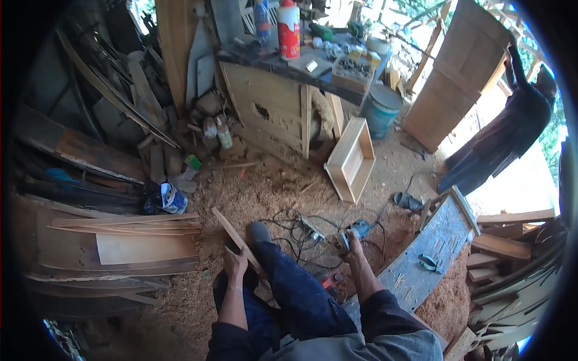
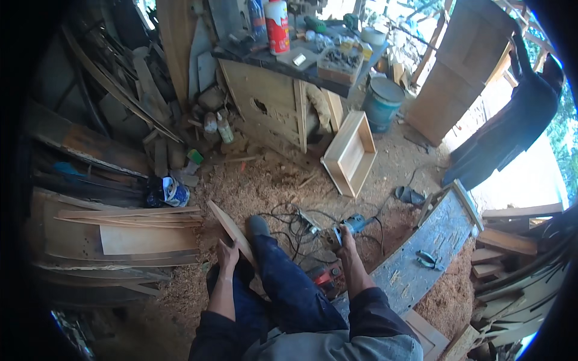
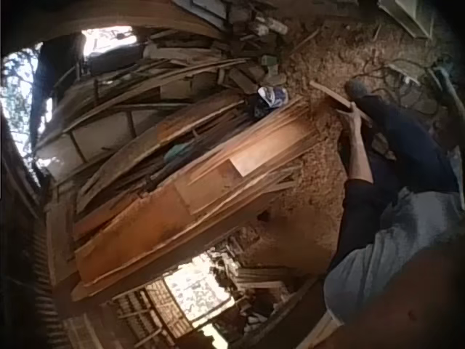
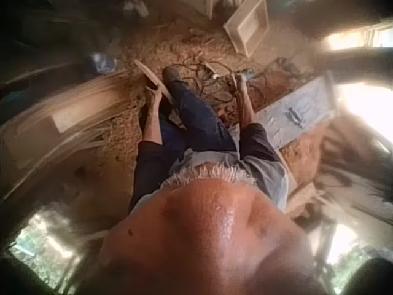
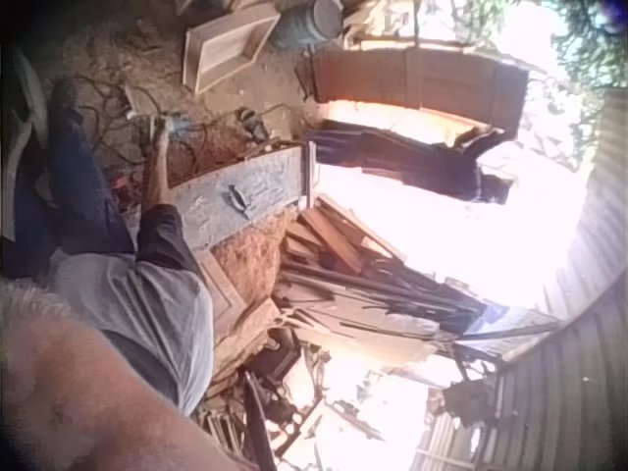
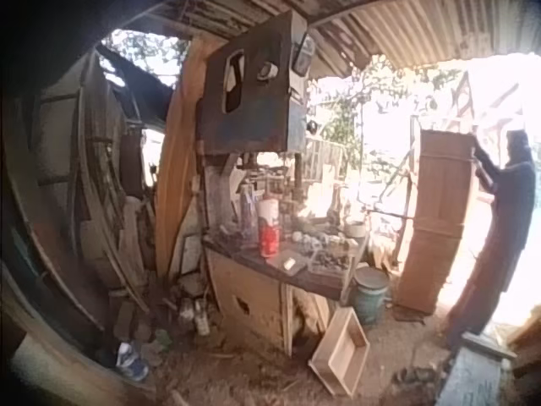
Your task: The person uses a router to shape the edges of a wood panel and then uses a hand saw to trim another piece of wood while sitting in a workshop.
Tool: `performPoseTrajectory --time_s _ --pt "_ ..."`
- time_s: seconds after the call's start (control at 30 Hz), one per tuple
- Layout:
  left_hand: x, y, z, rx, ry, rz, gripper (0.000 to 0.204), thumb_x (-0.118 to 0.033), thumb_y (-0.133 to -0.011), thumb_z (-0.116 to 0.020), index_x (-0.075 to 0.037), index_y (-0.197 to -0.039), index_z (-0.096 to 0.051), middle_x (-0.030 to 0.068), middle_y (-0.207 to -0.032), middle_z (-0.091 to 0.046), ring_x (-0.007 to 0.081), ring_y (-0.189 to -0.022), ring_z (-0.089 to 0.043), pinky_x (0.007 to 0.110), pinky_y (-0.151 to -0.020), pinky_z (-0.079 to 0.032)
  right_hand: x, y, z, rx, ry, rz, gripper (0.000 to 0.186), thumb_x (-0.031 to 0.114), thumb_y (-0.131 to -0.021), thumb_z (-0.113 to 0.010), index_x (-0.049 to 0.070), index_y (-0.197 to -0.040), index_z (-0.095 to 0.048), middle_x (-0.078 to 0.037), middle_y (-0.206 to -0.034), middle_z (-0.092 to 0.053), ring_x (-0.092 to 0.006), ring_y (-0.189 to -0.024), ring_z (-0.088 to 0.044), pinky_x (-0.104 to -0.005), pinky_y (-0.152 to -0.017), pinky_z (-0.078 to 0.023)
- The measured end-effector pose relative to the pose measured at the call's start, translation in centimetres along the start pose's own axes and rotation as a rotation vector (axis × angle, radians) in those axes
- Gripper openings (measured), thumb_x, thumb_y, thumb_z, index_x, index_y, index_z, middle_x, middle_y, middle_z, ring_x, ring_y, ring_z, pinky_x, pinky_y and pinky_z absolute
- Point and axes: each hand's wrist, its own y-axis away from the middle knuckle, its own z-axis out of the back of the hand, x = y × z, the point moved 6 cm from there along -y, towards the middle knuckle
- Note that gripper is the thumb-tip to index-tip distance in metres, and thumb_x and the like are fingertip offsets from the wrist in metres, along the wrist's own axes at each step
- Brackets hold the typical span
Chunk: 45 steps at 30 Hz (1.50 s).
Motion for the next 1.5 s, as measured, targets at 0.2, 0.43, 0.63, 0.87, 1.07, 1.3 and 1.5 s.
performPoseTrajectory --time_s 0.2,0.43,0.63,0.87,1.07,1.3,1.5 --pt "0.2 -1.0 -5.6 0.134 0.185 0.146 0.066 -0.034 -0.09 -0.064 0.011 -0.131 -0.039 0.0358 -0.12 -0.057 0.0478 -0.113 -0.059 0.053 -0.095 -0.048 -4.7 -4.1 2.8 -0.203 0.064 -0.056 0.036 0.034 -0.089 -0.068 0.007 -0.112 -0.059 -0.013 -0.096 -0.064 -0.032 -0.082 -0.068 -0.0541 -0.068 -0.059" --pt "-1.4 0.0 -5.0 -0.069 0.253 0.235 0.037 -0.01 -0.094 -0.056 0.01 -0.123 -0.046 0.0325 -0.106 -0.065 0.045 -0.1 -0.066 0.05 -0.084 -0.052 -3.5 -11.1 8.4 -0.426 0.408 0.021 0.051 0.03 -0.076 -0.08 -0.005 -0.11 -0.062 -0.012 -0.096 -0.064 -0.0275 -0.078 -0.067 -0.0448 -0.065 -0.059" --pt "-0.7 -0.8 -5.4 -0.077 0.311 0.22 0.041 -0.009 -0.094 -0.058 0.011 -0.127 -0.046 0.03 -0.111 -0.065 0.0405 -0.099 -0.067 0.045 -0.086 -0.052 -2.0 -20.2 13.1 -0.363 0.387 0.054 0.031 0.027 -0.084 -0.071 0.006 -0.105 -0.065 -0.011 -0.091 -0.068 -0.029 -0.071 -0.068 -0.0472 -0.063 -0.058" --pt "-0.7 -1.3 -5.0 -0.099 0.288 0.243 0.039 -0.009 -0.094 -0.061 0.01 -0.126 -0.048 0.0269 -0.114 -0.064 0.0358 -0.103 -0.065 0.042 -0.089 -0.05 -0.1 -27.4 10.2 -0.389 0.109 -0.001 0.041 0.034 -0.088 -0.063 0.007 -0.119 -0.057 -0.014 -0.106 -0.067 -0.0347 -0.089 -0.069 -0.0519 -0.073 -0.06" --pt "0.8 -0.8 -4.7 -0.114 0.38 0.296 0.045 -0.009 -0.093 -0.063 0.011 -0.13 -0.047 0.0263 -0.116 -0.065 0.0361 -0.104 -0.065 0.04 -0.09 -0.05 -0.1 -34.8 5.8 -0.248 -0.071 -0.006 0.044 0.043 -0.094 -0.048 0.011 -0.122 -0.057 -0.014 -0.113 -0.067 -0.0368 -0.096 -0.068 -0.054 -0.08 -0.059" --pt "0.4 -1.1 -4.8 -0.165 0.257 0.359 0.042 -0.01 -0.09 -0.067 0.006 -0.126 -0.051 0.0251 -0.109 -0.069 0.0326 -0.097 -0.07 0.039 -0.084 -0.053 -1.3 -41.7 0.6 0.173 -0.094 0.071 0.041 0.038 -0.084 -0.069 0.01 -0.113 -0.062 -0.008 -0.106 -0.066 -0.0293 -0.1 -0.065 -0.0468 -0.079 -0.059" --pt "-0.8 -2.2 -4.1 -0.118 0.342 0.338 0.035 -0.008 -0.09 -0.065 0.006 -0.12 -0.053 0.0246 -0.099 -0.069 0.0418 -0.092 -0.069 0.044 -0.078 -0.053 -2.3 -41.5 3.9 0.051 0.097 -0.236 0.027 0.027 -0.087 -0.067 0.009 -0.106 -0.062 -0.009 -0.098 -0.067 -0.027 -0.09 -0.067 -0.0407 -0.075 -0.054"
